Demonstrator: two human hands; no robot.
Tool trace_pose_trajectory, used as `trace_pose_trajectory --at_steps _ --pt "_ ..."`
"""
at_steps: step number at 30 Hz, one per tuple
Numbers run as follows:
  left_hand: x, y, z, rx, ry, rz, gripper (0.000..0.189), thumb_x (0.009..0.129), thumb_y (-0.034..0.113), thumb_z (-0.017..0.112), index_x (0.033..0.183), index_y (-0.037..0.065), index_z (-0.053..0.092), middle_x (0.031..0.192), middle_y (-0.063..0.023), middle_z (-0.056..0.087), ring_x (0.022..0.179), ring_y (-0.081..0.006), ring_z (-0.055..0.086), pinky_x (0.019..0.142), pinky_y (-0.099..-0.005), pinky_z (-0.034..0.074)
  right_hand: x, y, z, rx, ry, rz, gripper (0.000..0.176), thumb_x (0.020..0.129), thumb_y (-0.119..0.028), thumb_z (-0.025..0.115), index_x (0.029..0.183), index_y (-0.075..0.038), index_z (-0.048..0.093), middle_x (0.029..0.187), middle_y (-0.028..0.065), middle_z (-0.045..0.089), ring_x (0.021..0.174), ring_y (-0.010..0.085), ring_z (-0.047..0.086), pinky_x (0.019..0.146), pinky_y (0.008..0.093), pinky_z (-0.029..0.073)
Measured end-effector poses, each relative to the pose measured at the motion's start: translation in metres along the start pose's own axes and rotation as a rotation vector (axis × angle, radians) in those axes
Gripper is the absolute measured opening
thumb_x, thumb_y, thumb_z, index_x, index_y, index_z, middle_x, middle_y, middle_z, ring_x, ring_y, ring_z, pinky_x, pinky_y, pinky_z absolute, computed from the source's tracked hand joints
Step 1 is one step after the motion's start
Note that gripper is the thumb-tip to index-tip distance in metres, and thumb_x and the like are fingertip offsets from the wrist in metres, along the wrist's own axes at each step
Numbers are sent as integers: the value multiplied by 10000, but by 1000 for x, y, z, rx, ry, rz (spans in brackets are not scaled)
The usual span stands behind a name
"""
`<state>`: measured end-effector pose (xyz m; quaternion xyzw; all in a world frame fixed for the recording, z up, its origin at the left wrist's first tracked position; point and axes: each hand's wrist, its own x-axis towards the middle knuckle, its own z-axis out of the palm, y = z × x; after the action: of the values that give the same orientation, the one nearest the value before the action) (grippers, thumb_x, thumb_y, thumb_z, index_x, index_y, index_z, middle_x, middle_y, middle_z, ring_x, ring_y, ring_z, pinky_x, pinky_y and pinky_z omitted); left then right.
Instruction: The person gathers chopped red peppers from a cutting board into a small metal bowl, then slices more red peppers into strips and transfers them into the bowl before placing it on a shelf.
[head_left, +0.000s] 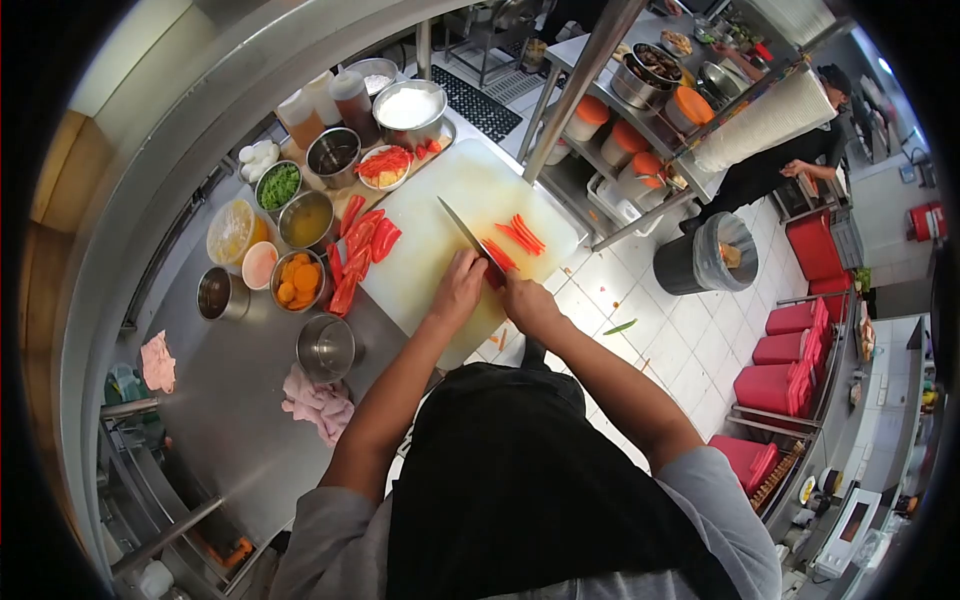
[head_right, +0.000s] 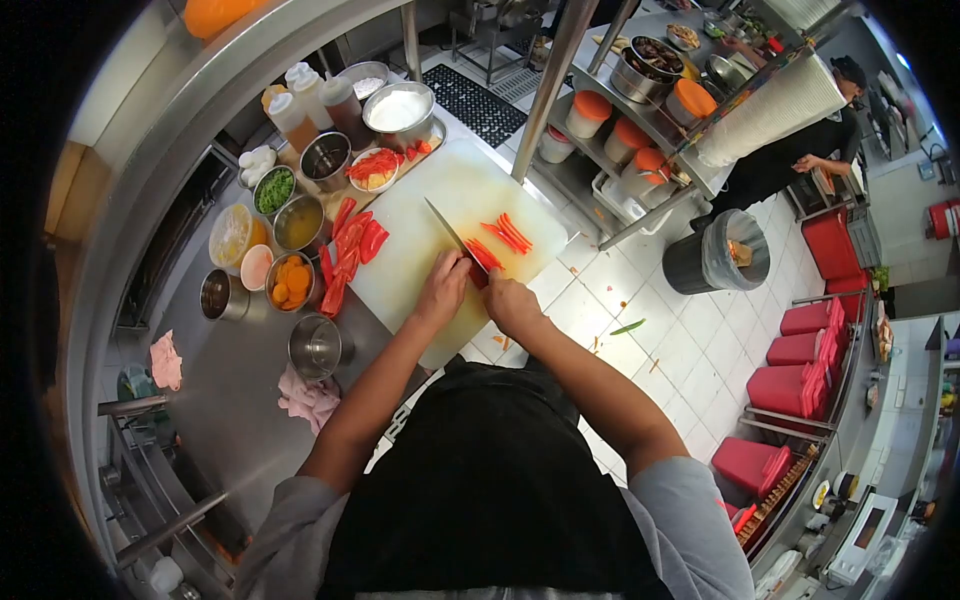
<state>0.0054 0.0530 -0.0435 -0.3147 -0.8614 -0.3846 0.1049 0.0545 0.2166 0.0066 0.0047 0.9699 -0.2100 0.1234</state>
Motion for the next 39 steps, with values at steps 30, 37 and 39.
trace_pose_trajectory --at_steps 30,37,39 --pt "2 2 -7 -8 17 59 96 886 -15 572 976 -33 600 1015 -164 537 989 -362 544 856 -448 477 -7 1 -6 57 9 -78 306 942 -207 548 1101 50 500 773 316 664 744 494 674 684 567 551" --pt "3 2 -8 -20 19 77 121 853 -33 588 972 -28 610 1010 -160 544 976 -363 545 850 -449 481 -10 -4 0 74 16 -31 284 946 -210 545 1079 36 501 773 310 666 732 493 674 667 570 550" --pt "5 0 -8 -7 8 83 122 846 -20 588 965 -21 616 1017 -157 551 986 -362 549 862 -453 486 -7 -7 1 55 1 5 293 962 -236 540 1074 32 503 792 306 673 744 491 676 673 563 551"
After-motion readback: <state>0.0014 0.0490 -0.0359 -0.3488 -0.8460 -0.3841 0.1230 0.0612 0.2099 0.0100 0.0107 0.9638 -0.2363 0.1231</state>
